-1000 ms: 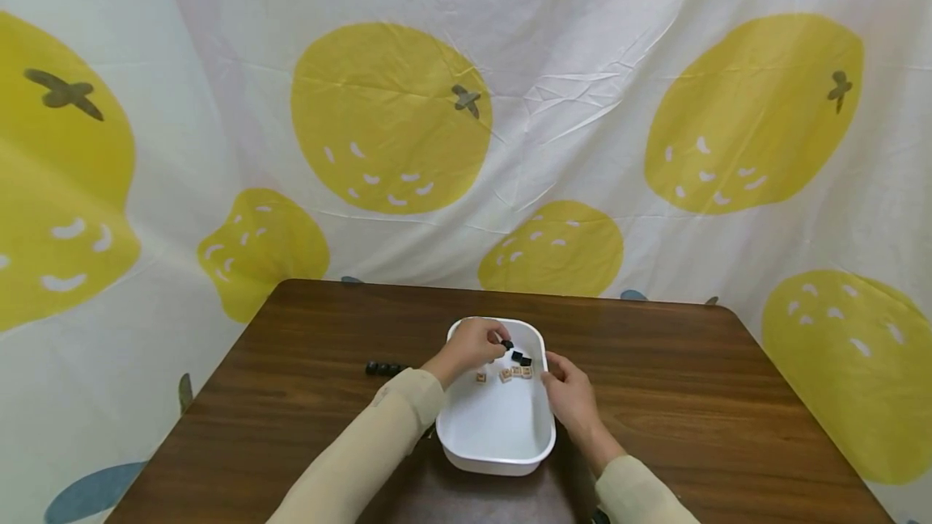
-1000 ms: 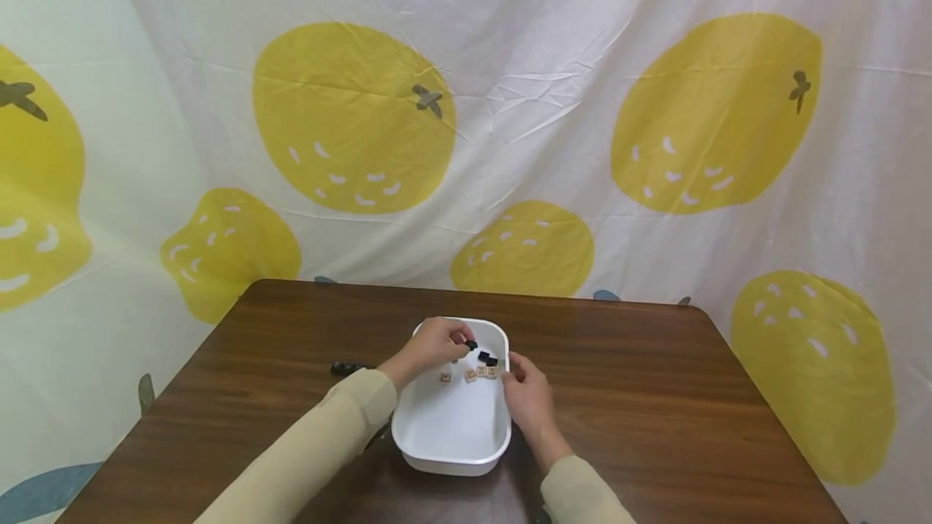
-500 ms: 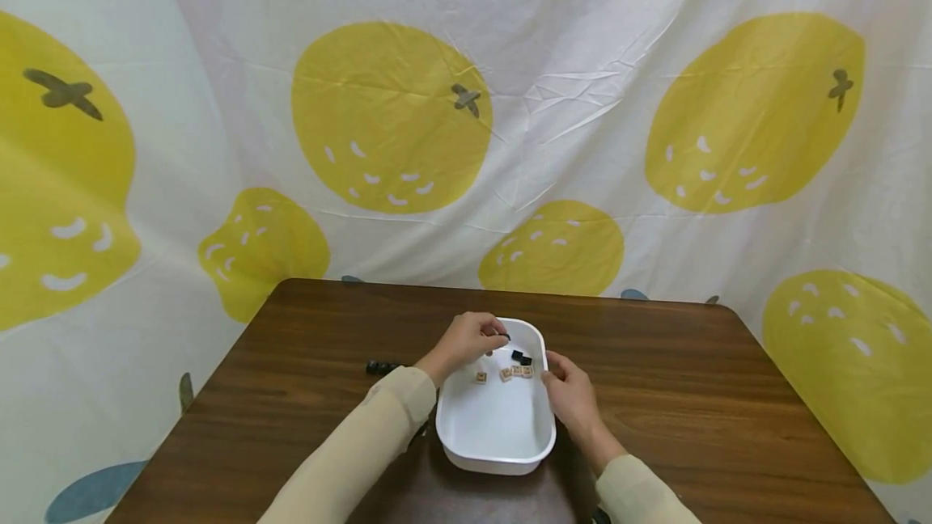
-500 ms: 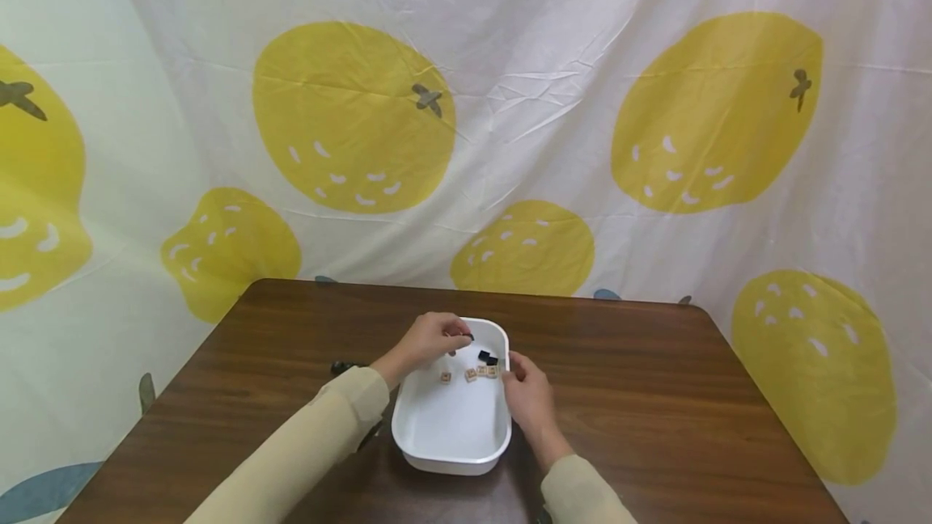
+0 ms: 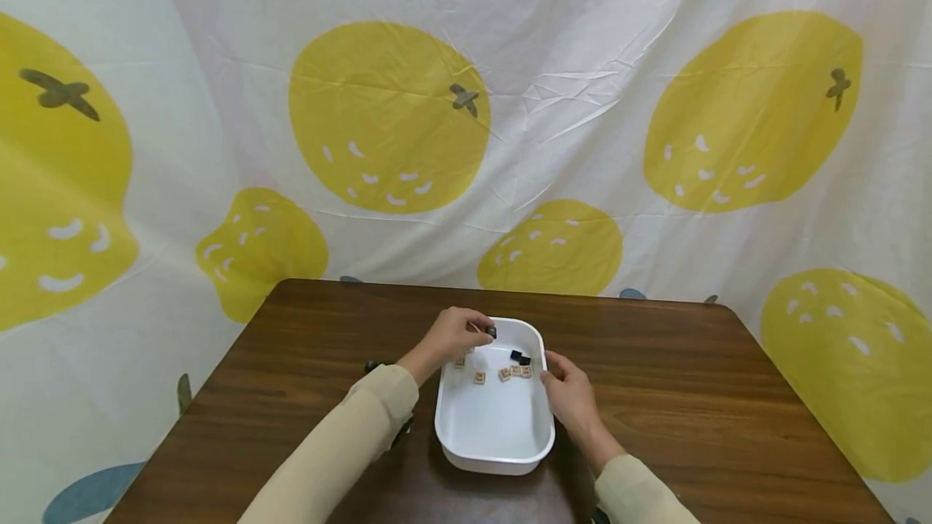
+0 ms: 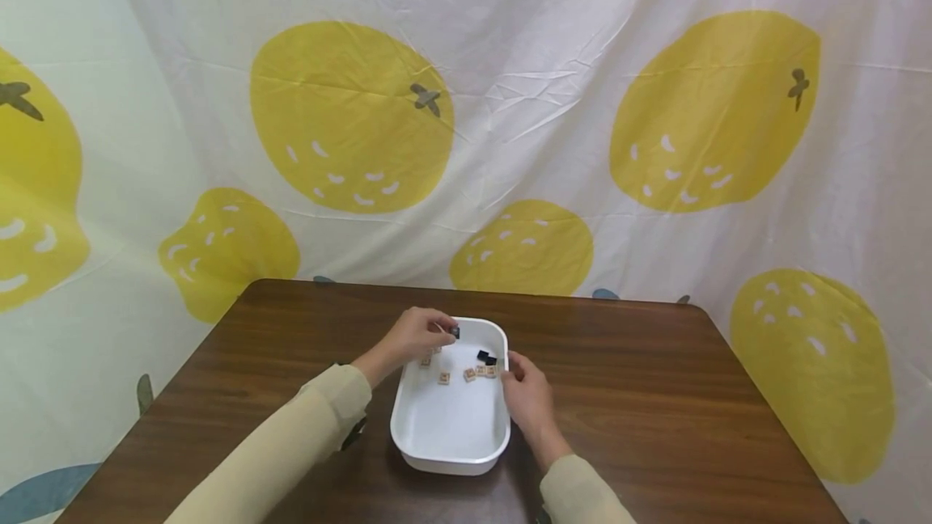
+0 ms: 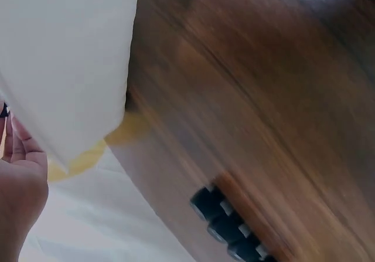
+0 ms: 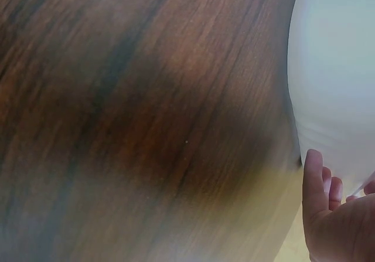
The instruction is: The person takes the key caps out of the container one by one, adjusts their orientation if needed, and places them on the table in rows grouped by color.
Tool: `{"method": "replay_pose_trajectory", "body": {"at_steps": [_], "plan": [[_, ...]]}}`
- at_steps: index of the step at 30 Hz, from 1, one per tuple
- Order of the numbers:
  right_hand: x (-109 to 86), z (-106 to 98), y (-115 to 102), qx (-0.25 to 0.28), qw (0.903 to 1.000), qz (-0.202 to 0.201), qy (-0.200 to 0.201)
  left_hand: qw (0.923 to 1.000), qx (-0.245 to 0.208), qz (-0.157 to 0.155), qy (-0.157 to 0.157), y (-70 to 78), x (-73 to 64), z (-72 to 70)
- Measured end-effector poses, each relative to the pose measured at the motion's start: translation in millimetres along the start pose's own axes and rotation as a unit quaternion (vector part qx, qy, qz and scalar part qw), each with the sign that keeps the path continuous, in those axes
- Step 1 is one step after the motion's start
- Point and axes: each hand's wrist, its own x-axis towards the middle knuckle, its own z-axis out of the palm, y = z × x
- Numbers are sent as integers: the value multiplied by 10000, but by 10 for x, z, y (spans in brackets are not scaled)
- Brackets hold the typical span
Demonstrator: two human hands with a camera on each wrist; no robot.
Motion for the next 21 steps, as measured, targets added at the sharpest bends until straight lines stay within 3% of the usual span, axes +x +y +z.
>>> {"method": "replay_pose_trajectory", "body": {"at_steps": [8, 14, 21], "plan": [[6, 3, 11, -27, 10000, 15, -1, 9996, 25, -185, 215, -143, -102, -303], [12, 12, 18, -42, 10000, 55, 9, 9974, 258, -455, 490, -410, -235, -620], [7, 10, 10, -19, 10000, 30, 10, 9938, 680, -635, 614, -754, -525, -1073]]}}
